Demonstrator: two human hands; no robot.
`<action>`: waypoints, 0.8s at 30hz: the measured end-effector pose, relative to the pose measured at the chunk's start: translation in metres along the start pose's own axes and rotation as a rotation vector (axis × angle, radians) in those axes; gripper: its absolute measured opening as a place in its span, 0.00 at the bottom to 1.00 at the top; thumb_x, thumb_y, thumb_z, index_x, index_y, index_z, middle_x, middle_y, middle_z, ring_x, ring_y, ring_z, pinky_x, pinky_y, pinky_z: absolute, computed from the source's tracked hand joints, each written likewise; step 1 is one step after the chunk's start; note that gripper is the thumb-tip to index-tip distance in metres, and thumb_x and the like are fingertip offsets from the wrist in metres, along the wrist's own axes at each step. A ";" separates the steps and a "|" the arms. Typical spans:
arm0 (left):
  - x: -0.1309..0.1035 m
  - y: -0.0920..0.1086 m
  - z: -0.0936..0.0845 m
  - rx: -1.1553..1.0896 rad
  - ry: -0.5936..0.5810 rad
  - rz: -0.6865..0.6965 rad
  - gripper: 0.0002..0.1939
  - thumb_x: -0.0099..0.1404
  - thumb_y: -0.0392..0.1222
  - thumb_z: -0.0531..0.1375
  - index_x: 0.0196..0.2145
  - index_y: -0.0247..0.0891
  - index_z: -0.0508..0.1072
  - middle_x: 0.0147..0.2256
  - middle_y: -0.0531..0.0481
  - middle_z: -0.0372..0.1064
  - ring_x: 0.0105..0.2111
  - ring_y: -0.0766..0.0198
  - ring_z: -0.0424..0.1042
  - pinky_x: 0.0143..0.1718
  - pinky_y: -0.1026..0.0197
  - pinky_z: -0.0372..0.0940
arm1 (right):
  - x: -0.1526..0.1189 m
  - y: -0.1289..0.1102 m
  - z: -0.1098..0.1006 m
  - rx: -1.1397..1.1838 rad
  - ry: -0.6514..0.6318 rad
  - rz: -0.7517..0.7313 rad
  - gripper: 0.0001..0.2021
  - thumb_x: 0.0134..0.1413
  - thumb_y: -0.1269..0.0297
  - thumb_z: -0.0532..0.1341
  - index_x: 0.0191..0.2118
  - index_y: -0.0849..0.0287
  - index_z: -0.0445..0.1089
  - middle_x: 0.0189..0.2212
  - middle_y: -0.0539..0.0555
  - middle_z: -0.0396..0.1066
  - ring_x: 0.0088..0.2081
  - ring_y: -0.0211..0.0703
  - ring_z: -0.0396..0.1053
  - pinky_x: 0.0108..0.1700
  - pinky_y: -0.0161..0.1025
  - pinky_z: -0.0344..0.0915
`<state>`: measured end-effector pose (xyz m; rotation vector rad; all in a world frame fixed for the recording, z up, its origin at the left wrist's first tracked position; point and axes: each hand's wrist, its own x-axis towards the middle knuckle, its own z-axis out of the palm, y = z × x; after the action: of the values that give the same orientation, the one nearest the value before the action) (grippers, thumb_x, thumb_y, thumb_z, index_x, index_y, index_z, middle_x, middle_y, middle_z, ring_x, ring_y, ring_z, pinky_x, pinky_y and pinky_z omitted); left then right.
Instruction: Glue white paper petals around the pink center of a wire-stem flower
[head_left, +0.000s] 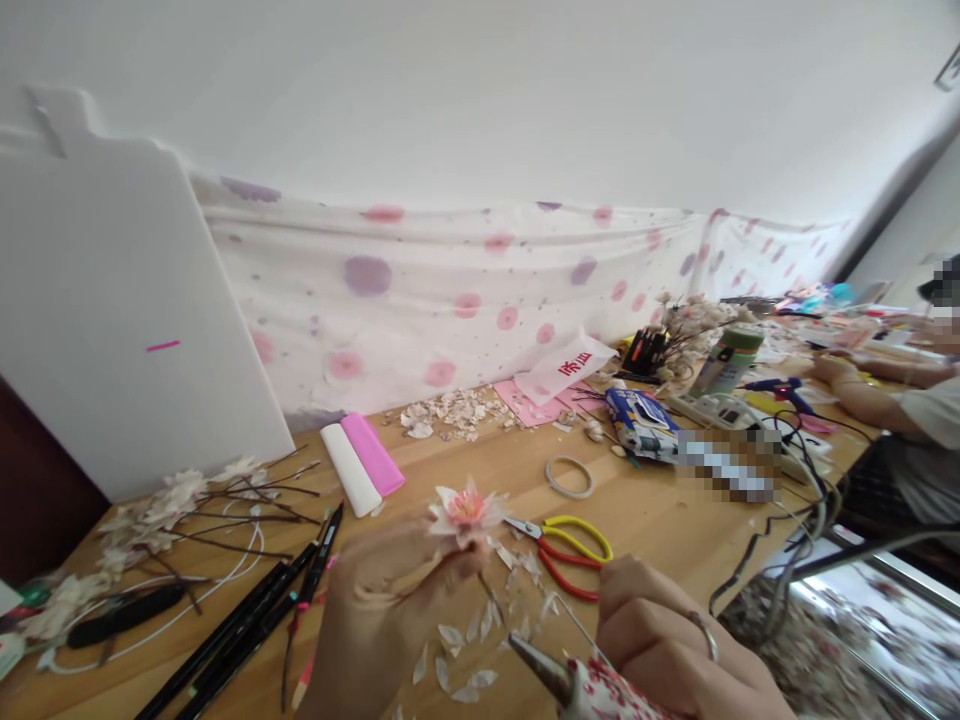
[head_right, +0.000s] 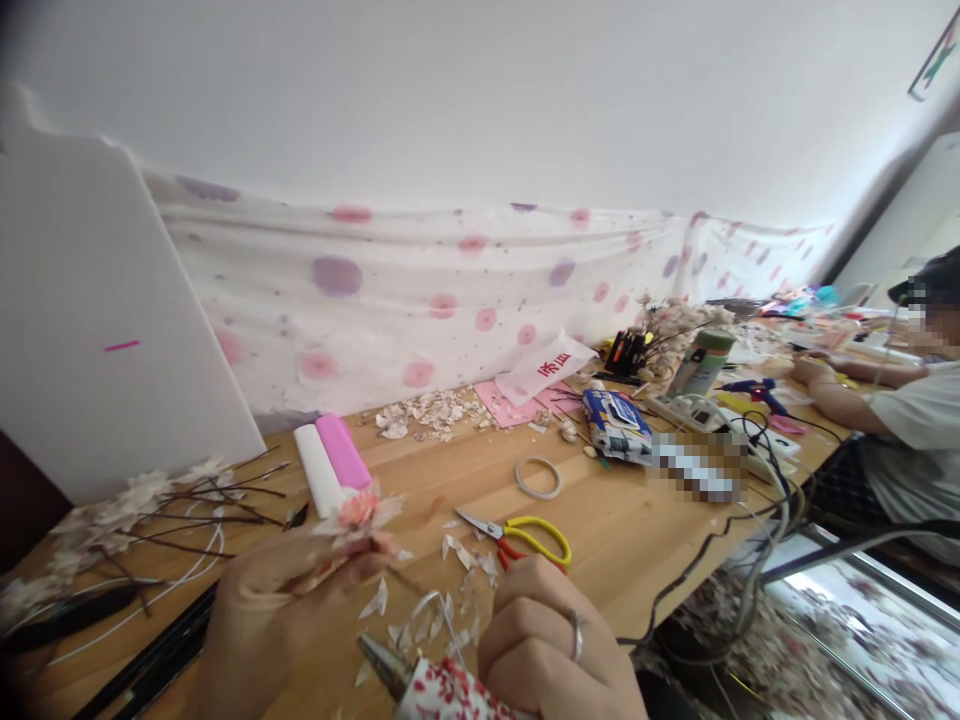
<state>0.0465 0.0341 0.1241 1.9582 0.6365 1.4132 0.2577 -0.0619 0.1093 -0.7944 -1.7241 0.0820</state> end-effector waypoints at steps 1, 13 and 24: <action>-0.002 0.001 0.000 -0.127 -0.062 -0.143 0.07 0.60 0.34 0.70 0.32 0.47 0.86 0.29 0.52 0.83 0.28 0.60 0.81 0.30 0.63 0.78 | 0.003 -0.001 -0.004 -0.022 -0.049 0.011 0.13 0.69 0.53 0.58 0.34 0.52 0.72 0.21 0.52 0.71 0.25 0.47 0.72 0.30 0.43 0.70; -0.008 0.022 0.000 -0.710 -0.249 -0.833 0.08 0.51 0.46 0.77 0.27 0.44 0.86 0.24 0.53 0.81 0.24 0.69 0.78 0.29 0.73 0.73 | 0.008 -0.009 0.000 -0.224 -0.023 0.070 0.24 0.67 0.40 0.54 0.28 0.55 0.64 0.21 0.49 0.58 0.26 0.44 0.60 0.32 0.43 0.55; -0.005 0.016 -0.002 -0.682 -0.282 -0.875 0.10 0.48 0.46 0.79 0.26 0.42 0.85 0.23 0.52 0.81 0.24 0.67 0.78 0.29 0.70 0.71 | 0.009 -0.010 0.004 -0.312 -0.021 0.068 0.22 0.69 0.45 0.50 0.28 0.54 0.56 0.22 0.47 0.53 0.27 0.43 0.57 0.34 0.43 0.52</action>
<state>0.0436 0.0204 0.1330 1.0764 0.6432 0.6504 0.2489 -0.0633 0.1205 -1.0844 -1.7530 -0.1366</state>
